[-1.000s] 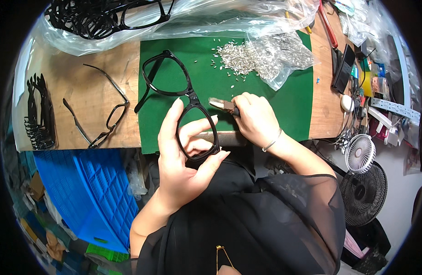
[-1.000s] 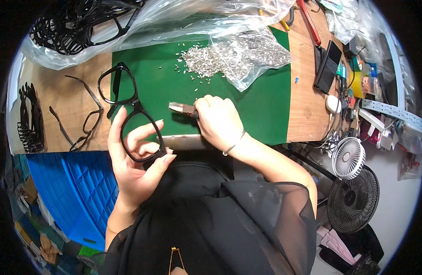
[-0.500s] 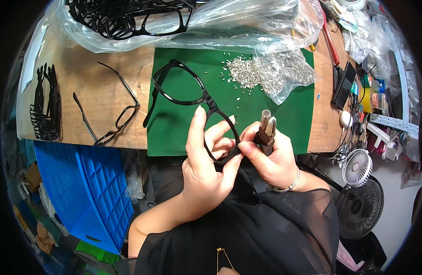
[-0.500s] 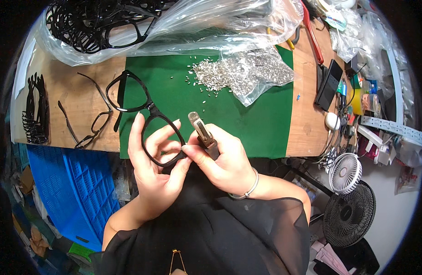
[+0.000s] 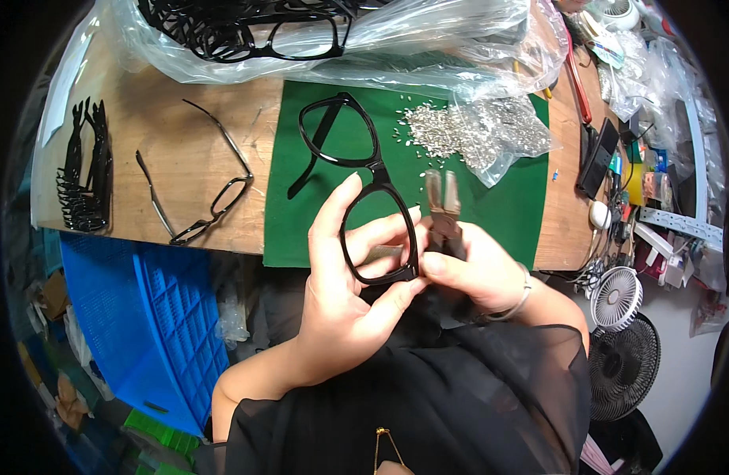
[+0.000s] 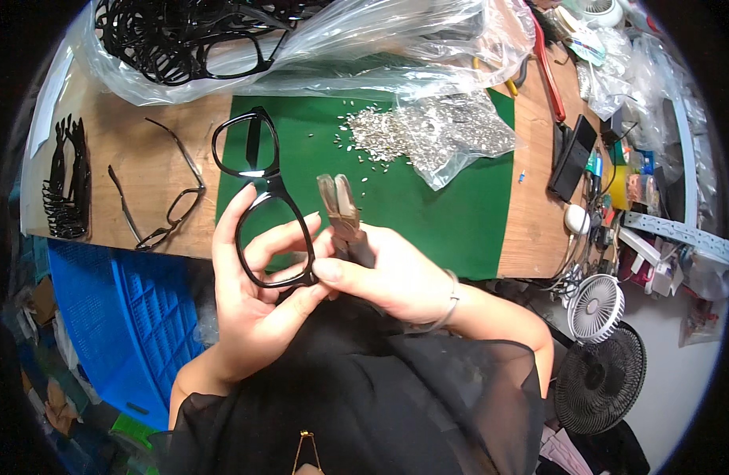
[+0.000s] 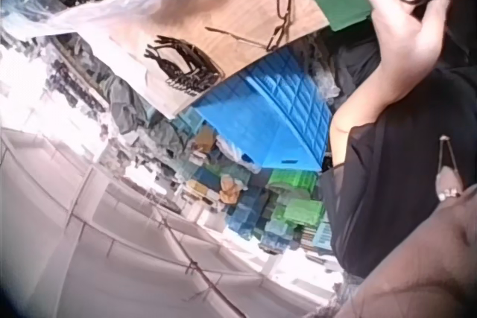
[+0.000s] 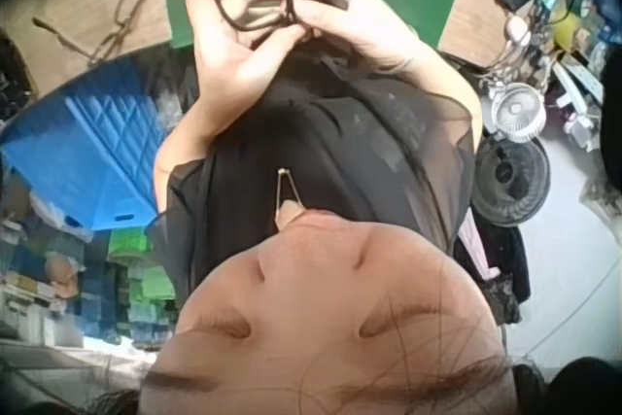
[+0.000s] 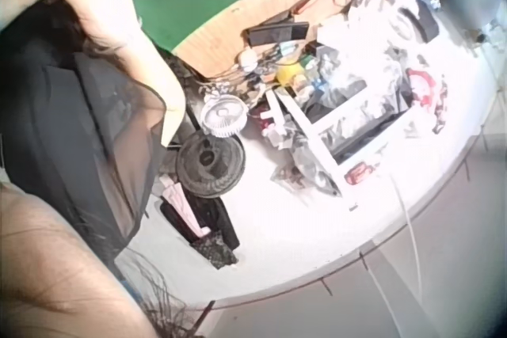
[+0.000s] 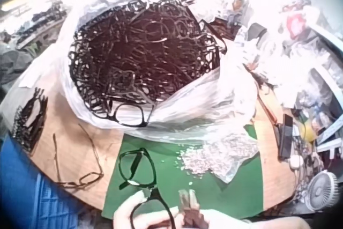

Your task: The person repeatedly picks up black eyeglass frames from a plastic bag and uses pliers to press or adjust the frame arms. Finished frames are placed on the table. The person also handles small metal components scattered on the green mat.

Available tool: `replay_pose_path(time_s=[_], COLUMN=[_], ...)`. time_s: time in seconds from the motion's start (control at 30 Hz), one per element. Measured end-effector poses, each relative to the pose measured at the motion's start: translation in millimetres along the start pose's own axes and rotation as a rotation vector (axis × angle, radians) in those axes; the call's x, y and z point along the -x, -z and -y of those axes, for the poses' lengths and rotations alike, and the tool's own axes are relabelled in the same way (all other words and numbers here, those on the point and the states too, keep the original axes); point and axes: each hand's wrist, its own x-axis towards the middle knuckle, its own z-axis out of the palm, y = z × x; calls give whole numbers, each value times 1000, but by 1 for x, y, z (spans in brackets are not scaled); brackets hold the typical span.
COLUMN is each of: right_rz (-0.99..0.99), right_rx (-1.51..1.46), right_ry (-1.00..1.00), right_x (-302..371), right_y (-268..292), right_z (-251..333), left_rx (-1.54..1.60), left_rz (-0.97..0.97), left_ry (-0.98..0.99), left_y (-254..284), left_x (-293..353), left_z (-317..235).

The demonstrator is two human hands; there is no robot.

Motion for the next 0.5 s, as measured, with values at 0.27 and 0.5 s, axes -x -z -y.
replay_pose_path(time_s=[0.27,0.5], right_rz=[241,262], right_rx=[865,1037], right_ry=[-84,-36], right_x=[17,13], right_y=[4,6], right_z=[20,21], left_rx=[-12,57], left_rz=[19,-72], left_ry=[84,179], left_y=[10,4], left_x=[7,7], left_z=[-17,-15])
